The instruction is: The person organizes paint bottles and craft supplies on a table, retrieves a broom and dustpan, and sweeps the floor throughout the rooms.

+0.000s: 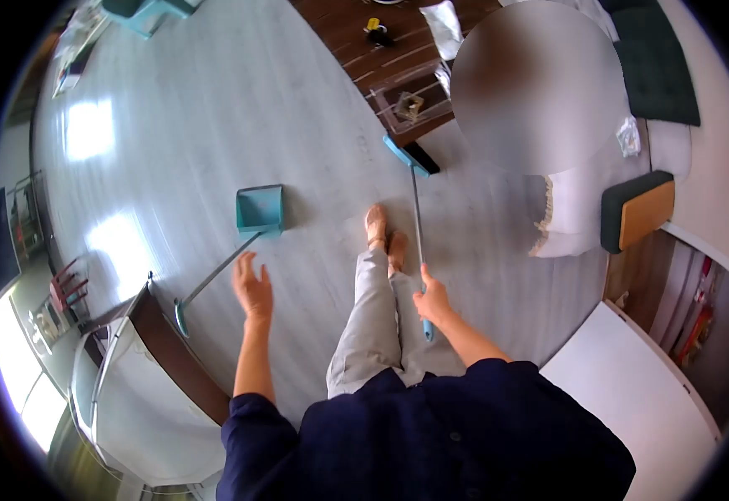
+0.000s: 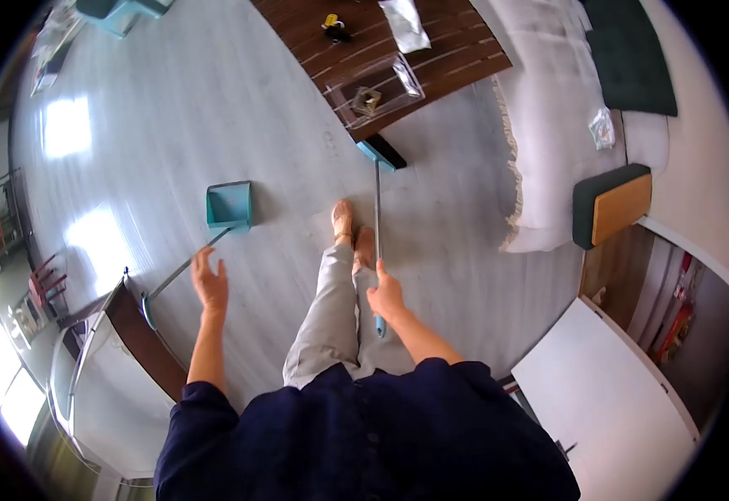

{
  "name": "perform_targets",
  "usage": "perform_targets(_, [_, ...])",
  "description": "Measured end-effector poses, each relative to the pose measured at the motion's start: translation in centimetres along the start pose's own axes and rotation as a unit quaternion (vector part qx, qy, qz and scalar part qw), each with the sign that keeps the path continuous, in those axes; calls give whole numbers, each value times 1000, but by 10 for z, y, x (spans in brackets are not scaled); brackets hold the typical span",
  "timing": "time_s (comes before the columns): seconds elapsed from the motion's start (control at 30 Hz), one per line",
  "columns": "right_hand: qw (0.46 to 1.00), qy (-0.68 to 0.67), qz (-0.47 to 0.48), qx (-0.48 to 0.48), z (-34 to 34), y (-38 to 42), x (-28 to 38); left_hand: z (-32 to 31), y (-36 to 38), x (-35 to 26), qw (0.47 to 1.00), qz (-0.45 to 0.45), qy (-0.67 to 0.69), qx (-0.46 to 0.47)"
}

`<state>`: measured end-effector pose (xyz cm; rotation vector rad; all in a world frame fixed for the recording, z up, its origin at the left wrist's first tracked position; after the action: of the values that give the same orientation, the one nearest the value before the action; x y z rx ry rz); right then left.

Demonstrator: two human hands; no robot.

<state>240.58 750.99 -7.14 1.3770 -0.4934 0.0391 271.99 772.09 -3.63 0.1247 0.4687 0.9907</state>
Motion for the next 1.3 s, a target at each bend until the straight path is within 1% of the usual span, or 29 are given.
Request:
perform_targets(0.03, [998,57,5,13,-17,-7,-2,15,9,20,997,15,-73,-35])
perform_targets(0.07, [994,91,50,-23,-40,-21,-22,35,17,30,991,37,-117,-55])
perform_targets(0.13, [992,88,78,-44,-72,-30,-22,64,30,56,980,62,-156,-106])
perform_targets(0.17, [996,53,61,-27,-78,-18,4,74,36,69,973,79,-174,-133])
perform_targets(0.2, [999,19,40,-7,-87,-7,23,80,40,85,968,114,-170,-146])
perform_targets(0.27, [999,-22,36,5,-109,-3,49,84,44,119,955,186,-158,-171])
perform_targets(0.3, [999,-41,32,11,-120,-5,58,83,44,134,953,221,-165,-123])
perform_targets(0.33, [997,-67,48,10,-134,-10,66,80,42,149,950,253,-169,-75])
perform_targets(0.37, [997,-66,47,10,-146,-14,78,80,38,164,943,283,-171,-27])
perform_targets(0.4, [997,-64,45,10,-160,-18,91,83,35,179,949,241,-204,6])
perform_targets(0.5, [997,-65,46,8,-214,-23,137,95,21,216,979,167,-86,-83])
perform_targets(0.53, [997,-65,41,12,-234,-23,152,98,20,220,979,179,-76,-69])
perform_targets(0.6, [998,-54,30,21,-281,-34,175,90,28,246,976,217,-7,-12])
perform_targets(0.63, [998,-21,58,24,-305,-41,183,88,31,257,972,232,29,13])
perform_targets(0.67, [988,44,149,-11,-334,-57,178,89,34,263,967,243,58,50])
perform_targets(0.7, [985,59,161,0,-350,-58,186,90,40,268,960,252,87,89])
perform_targets(0.73, [982,74,174,11,-365,-60,193,84,44,279,956,263,98,90])
perform_targets(0.8, [992,6,42,119,-373,-27,256,94,45,282,949,282,67,121])
perform_targets(0.83, [989,-15,55,135,-371,-30,267,102,43,283,945,292,49,137])
perform_targets(0.9, [981,-64,80,167,-350,-31,281,114,38,286,945,289,78,131])
perform_targets(0.93, [978,-69,68,183,-331,-27,268,113,47,278,943,291,96,134])
perform_targets(0.97, [980,-92,67,165,-319,-21,265,114,49,280,940,292,112,137])
perform_targets(1.03, [987,-87,75,113,-297,-15,270,113,49,285,935,297,134,137])
perform_targets(1.1, [986,-121,115,27,-274,-38,267,111,51,287,934,301,141,135])
perform_targets(1.13, [985,-113,133,-9,-258,-57,269,109,52,287,934,300,141,131])
perform_targets(1.2, [979,-140,122,-86,-226,-102,292,110,50,285,935,304,141,119])
perform_targets(1.23, [978,-137,113,-108,-203,-133,306,110,50,281,933,311,142,113])
perform_targets(1.3, [967,-169,125,-146,-161,-195,333,110,51,274,929,324,152,93])
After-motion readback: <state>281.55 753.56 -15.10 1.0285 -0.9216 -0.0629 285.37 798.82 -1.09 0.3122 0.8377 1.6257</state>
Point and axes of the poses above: each hand's wrist, its own y-axis away from the middle knuckle, its own z-axis out of the back of the hand, x = y × z, the point moved 1 cm from there along -y, towards the middle knuckle, and after that the axes turned 11 degrees about x, right-handed, at the moved point
